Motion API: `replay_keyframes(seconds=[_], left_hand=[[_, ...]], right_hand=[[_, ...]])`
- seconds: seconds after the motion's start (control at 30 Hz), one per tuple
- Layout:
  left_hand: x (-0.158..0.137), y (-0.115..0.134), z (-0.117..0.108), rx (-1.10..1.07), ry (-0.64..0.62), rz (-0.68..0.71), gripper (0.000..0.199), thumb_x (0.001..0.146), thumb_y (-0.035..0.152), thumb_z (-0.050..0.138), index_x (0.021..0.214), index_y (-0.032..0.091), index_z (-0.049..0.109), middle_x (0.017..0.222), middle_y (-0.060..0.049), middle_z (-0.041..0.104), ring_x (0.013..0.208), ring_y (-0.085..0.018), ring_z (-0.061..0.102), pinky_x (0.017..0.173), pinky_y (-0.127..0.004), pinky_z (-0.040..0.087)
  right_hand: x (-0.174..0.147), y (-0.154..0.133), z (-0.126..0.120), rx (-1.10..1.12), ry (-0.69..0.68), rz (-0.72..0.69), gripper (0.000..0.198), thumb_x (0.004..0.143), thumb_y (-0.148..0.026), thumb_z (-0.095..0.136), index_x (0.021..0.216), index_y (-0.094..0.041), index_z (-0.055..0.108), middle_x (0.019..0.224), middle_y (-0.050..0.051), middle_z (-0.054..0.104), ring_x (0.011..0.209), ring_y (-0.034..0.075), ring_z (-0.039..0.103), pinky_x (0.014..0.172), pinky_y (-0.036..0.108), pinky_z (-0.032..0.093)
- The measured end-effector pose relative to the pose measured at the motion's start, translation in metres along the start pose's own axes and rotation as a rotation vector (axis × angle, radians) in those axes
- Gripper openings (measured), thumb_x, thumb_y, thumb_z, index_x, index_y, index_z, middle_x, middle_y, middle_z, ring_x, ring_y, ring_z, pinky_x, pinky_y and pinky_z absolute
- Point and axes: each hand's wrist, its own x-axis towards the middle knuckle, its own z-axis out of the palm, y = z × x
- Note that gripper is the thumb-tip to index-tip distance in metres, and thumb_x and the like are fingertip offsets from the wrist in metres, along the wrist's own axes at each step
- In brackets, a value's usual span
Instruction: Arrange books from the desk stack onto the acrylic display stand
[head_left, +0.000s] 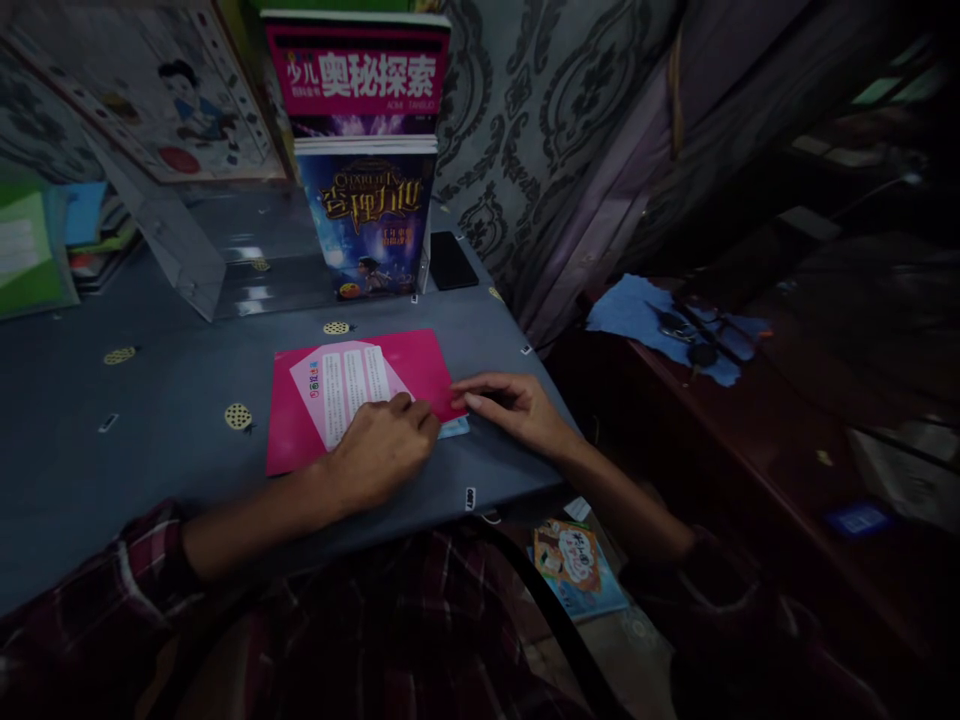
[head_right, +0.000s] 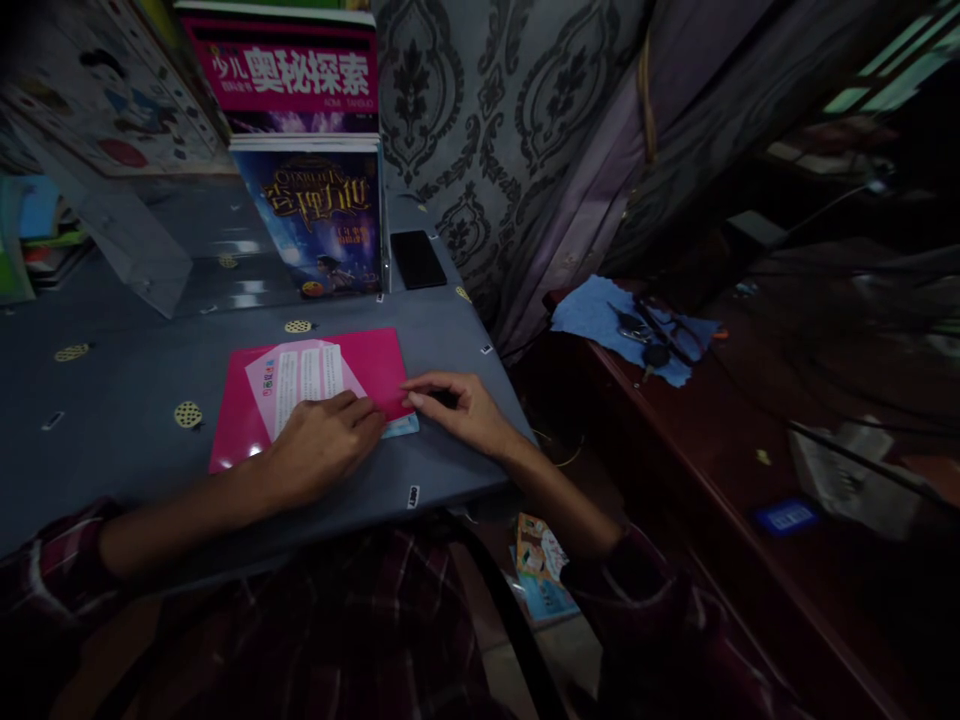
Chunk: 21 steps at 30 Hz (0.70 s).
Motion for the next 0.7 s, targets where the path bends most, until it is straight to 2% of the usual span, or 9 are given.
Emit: replay_keyframes(seconds=[0.17, 0.3, 0.4, 0.53, 0.6, 0.7], left_hand=[[-0.004, -0.002, 0.009, 0.015, 0.036, 0.057, 0.023, 0.1, 0.016, 0.046, 0.106, 0.014, 0.068, 0.101, -0.013, 0.071, 0.097, -0.025, 0.065, 0.069, -0.033, 0.054], [-0.022, -0.025, 0.005, -0.035, 0.055, 0.09, 0.023, 0.102, 0.028, 0.051, 0.107, 0.015, 0.068, 0.112, -0.012, 0.07, 0.102, -0.023, 0.064, 0.079, -0.035, 0.055], [-0.046, -0.057, 0.0, -0.113, 0.056, 0.004, 0.034, 0.105, 0.038, 0.043, 0.107, 0.017, 0.069, 0.115, -0.011, 0.07, 0.107, -0.023, 0.064, 0.087, -0.037, 0.055], [-0.083, -0.1, 0.0, -0.263, 0.107, -0.104, 0.044, 0.107, 0.041, 0.032, 0.116, 0.02, 0.07, 0.124, -0.01, 0.069, 0.114, -0.022, 0.063, 0.098, -0.041, 0.053], [-0.097, -0.112, 0.002, -0.331, 0.107, -0.122, 0.046, 0.108, 0.042, 0.03, 0.12, 0.021, 0.069, 0.129, -0.009, 0.067, 0.119, -0.022, 0.062, 0.103, -0.041, 0.051], [-0.111, -0.114, 0.006, -0.361, 0.085, -0.159, 0.046, 0.107, 0.047, 0.032, 0.127, 0.022, 0.065, 0.135, -0.009, 0.063, 0.125, -0.022, 0.059, 0.107, -0.041, 0.048]], right_hand=[[-0.001, 0.003, 0.001, -0.164, -0.028, -0.126, 0.029, 0.092, -0.046, 0.067, 0.107, -0.023, 0.077, 0.094, 0.007, 0.076, 0.09, 0.021, 0.071, 0.086, 0.041, 0.057], [-0.003, 0.005, 0.004, -0.325, -0.112, -0.318, 0.033, 0.088, -0.049, 0.073, 0.111, -0.025, 0.075, 0.096, 0.007, 0.074, 0.096, 0.024, 0.067, 0.087, 0.045, 0.057], [-0.003, 0.007, 0.004, -0.432, -0.146, -0.389, 0.03, 0.094, -0.044, 0.067, 0.116, -0.026, 0.074, 0.101, 0.009, 0.073, 0.101, 0.025, 0.066, 0.088, 0.045, 0.057], [0.003, 0.013, 0.001, -0.524, -0.146, -0.43, 0.024, 0.099, -0.038, 0.06, 0.114, -0.027, 0.074, 0.104, 0.009, 0.073, 0.102, 0.026, 0.067, 0.087, 0.046, 0.058], [0.01, 0.014, -0.002, -0.569, -0.142, -0.435, 0.023, 0.1, -0.036, 0.057, 0.113, -0.027, 0.074, 0.106, 0.009, 0.073, 0.103, 0.026, 0.067, 0.088, 0.047, 0.058], [0.018, 0.015, -0.004, -0.646, -0.117, -0.442, 0.024, 0.101, -0.034, 0.054, 0.113, -0.025, 0.073, 0.11, 0.011, 0.073, 0.103, 0.027, 0.067, 0.088, 0.048, 0.057]])
